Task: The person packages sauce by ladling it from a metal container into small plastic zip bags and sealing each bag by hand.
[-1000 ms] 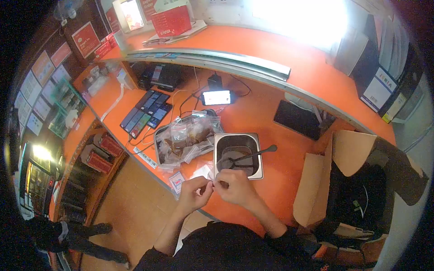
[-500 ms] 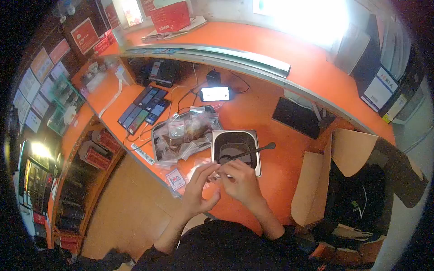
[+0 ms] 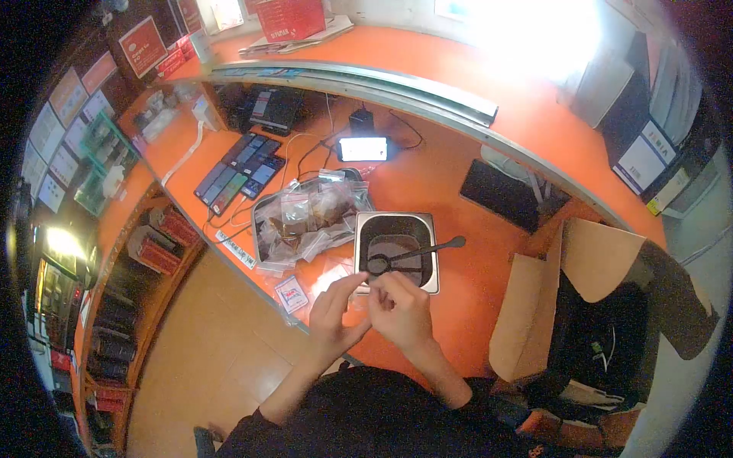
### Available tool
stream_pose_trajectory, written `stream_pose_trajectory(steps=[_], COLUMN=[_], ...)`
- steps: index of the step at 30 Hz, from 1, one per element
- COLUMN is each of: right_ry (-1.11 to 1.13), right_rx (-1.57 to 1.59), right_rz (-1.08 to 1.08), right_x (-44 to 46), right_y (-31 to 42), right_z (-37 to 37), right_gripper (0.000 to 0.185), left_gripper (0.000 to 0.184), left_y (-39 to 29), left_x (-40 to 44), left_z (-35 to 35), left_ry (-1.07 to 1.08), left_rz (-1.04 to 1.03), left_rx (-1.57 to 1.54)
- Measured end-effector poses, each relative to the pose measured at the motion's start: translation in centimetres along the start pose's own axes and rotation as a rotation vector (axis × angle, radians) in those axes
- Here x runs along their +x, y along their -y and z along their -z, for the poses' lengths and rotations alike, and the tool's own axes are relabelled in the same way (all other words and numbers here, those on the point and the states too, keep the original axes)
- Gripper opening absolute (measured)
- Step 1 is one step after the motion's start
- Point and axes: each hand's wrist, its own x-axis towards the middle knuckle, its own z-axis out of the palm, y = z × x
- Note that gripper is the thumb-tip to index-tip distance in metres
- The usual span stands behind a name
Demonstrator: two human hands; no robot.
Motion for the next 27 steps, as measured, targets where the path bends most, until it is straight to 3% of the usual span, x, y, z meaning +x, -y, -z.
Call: stream_pose_trajectory(steps=[2, 6, 8, 10, 11, 13, 14, 16, 20, 23, 27], right_ry=[-0.093, -0.094, -0.349, -0.642, -0.641, -0.683, -0.684, -0.412, -0.400, -0.246, -0.111], right_rx=[0.017, 0.045, 0.051, 0.177, 0.175, 0.378, 0.376, 0.549, 0.552, -0.057, 0.048], right_rz=[-0.047, -0.007, -0.243, -0.307, -0.308, -0.675, -0.675, -0.649, -0.507, -0.222, -0.076], right_x=[-0.1, 0.3, 0.2, -0.3, -0.3, 0.4, 0.8, 2.0, 2.8, 3.2, 2.7], right_y=[-0.1, -0.5, -2.9, -9.4, -10.8, -12.2, -12.7, -12.6, -13.0, -9.6, -6.4], right_z=[-0.3, 0.1, 0.6, 0.8, 1.2, 2.0, 2.5, 3.2, 0.8, 0.0, 0.4], right_gripper=[0.005, 0.010, 0.022, 0.034, 0.034, 0.029, 0.029, 0.025, 0.023, 0.028, 0.024], left_gripper=[0.056, 0.046, 0.045, 0.046, 0.046, 0.048, 0.049, 0.047, 0.039, 0.032, 0.026], left_y=[0.5, 0.2, 0.5, 1.1, 1.3, 2.1, 2.4, 2.2, 2.5, 3.1, 3.1], left_x=[-0.6, -0.4, -0.5, -0.8, -1.0, -1.2, -1.3, -1.5, -1.9, -2.6, -2.6], left_z=[-0.9, -0.7, -0.2, 0.4, 0.6, 0.1, -0.1, -0.7, -1.4, -1.7, -1.4], left_ry=[-0.102, -0.188, -0.219, -0.233, -0.246, -0.274, -0.304, -0.327, -0.365, -0.285, -0.284], left_rz=[0.039, 0.036, 0.139, 0.189, 0.236, 0.235, 0.232, 0.312, 0.459, 0.532, 0.554], left_rx=[-0.113, -0.118, -0.165, -0.165, -0.165, -0.180, -0.194, -0.310, -0.534, -0.656, -0.808])
